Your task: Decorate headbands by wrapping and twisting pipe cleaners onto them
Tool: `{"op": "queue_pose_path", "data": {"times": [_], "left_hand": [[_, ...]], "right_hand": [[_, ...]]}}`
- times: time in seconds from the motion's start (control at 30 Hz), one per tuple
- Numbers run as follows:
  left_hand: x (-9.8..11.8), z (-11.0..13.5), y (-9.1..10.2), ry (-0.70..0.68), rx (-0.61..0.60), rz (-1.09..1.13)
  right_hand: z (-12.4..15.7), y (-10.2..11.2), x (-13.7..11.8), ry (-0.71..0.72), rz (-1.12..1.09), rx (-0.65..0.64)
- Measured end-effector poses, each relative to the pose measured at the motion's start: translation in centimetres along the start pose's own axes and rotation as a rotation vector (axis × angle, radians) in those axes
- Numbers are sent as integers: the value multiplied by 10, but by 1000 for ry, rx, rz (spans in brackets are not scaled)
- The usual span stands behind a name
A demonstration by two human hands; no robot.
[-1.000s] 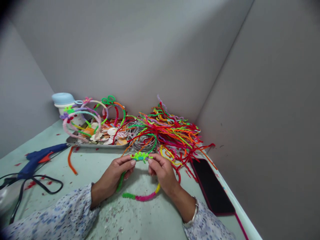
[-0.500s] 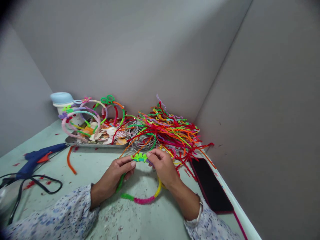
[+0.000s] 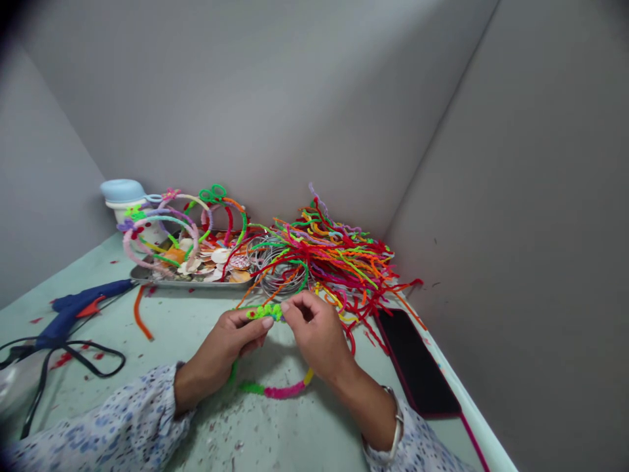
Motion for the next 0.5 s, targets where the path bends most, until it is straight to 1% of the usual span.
{"op": "queue_pose_path", "data": {"times": [0.07,0.2,0.3,0.5], "left_hand": [[2,1,0,2,8,-8],[2,1,1,-30,21,-91],[3,1,1,-71,30,-139],[11,4,-2,-157,19,-162]], "right_hand": [[0,0,-3,-7,23,-1],[2,0,-7,-67,19,-27],[3,1,-10,-107,9,-42],[4,3,-14,-183,-1,-64]]}}
Point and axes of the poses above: each hand's wrist, its own z-axis away from the middle knuckle, its own y-axis out of the back of the hand, x = y × z, the point moved 1 cm from there along -z, towards the middle knuckle
